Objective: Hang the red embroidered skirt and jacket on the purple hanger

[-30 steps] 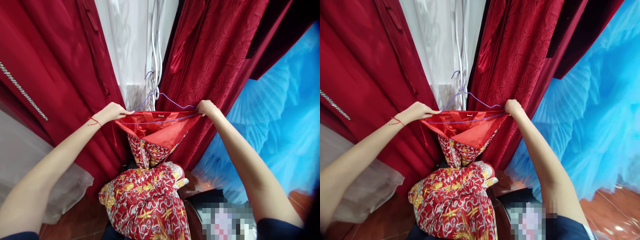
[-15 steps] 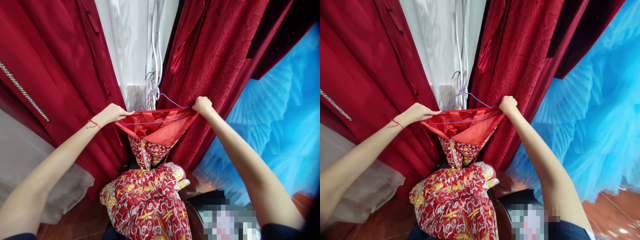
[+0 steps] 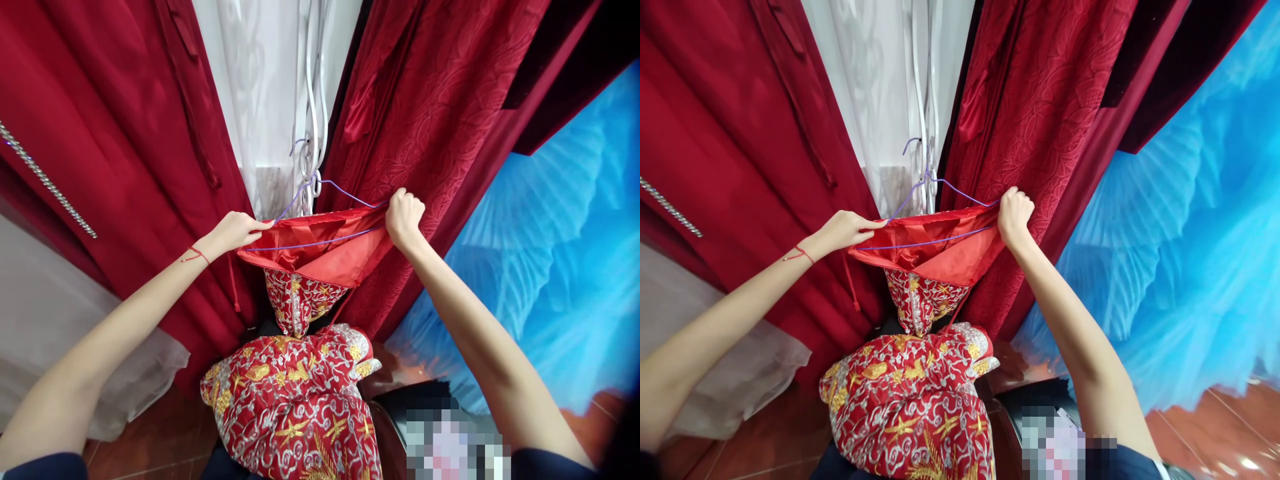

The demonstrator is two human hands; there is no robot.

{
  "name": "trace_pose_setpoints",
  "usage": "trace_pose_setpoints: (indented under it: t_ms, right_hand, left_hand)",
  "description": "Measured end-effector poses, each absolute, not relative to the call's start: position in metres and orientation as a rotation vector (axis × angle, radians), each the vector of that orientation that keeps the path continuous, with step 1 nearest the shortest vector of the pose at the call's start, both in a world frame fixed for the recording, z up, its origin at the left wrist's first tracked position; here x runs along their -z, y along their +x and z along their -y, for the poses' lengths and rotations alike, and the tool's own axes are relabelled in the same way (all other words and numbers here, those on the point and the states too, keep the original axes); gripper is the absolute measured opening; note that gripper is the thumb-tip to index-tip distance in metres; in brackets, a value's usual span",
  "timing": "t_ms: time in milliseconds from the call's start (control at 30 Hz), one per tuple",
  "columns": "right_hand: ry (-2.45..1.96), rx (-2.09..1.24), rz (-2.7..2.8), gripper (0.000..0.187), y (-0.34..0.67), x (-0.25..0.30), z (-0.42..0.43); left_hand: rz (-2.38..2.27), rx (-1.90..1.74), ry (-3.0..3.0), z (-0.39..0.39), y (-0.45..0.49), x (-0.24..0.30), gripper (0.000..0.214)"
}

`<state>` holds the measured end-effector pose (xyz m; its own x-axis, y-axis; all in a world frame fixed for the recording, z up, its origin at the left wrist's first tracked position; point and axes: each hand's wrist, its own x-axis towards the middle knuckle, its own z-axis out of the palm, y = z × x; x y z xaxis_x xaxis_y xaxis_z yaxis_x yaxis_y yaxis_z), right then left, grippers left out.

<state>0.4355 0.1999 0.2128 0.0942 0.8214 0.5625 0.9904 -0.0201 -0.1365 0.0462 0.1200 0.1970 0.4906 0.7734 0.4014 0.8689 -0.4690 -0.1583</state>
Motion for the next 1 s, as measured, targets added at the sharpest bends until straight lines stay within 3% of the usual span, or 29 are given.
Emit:
trace_pose_setpoints:
  t_ms: [233,367,500,633,733,800,900,1000]
  right_hand:
    - [-1.704,0.304,1.607,0.039,0.43,-0.208,-0.201]
    - [-1.508,0.194,1.57,0.037,0.427,-0.206,-0.199]
    - [-1.176,-0.073,1.412,0.025,0.428,-0.213,-0.216]
    - [-1.063,-0.469,1.218,0.006,0.439,-0.225,-0.237]
    - [-1.071,-0.473,1.211,0.002,0.438,-0.227,-0.233]
    - [-1.105,-0.31,1.277,0.013,0.43,-0.224,-0.221]
    - [-1.196,-0.089,1.52,0.028,0.416,-0.217,-0.203]
    - [-1.31,0.011,1.734,0.029,0.414,-0.213,-0.199]
  left_hand:
    - [1.565,0.773,-2.443,-0.125,0.051,-0.19,0.04]
    - [1.614,1.512,-2.469,-0.135,0.065,-0.189,0.034]
    - [1.801,2.554,-1.885,-0.153,0.069,-0.194,0.025]
    - [1.813,2.987,-1.367,-0.166,0.066,-0.201,0.021]
    - [2.025,2.985,-1.249,-0.168,0.066,-0.205,0.012]
    - [2.221,2.838,-1.33,-0.165,0.063,-0.208,0.005]
    - [2.332,2.242,-1.893,-0.159,0.05,-0.211,0.021]
    - [2.188,1.641,-2.117,-0.155,0.034,-0.21,0.033]
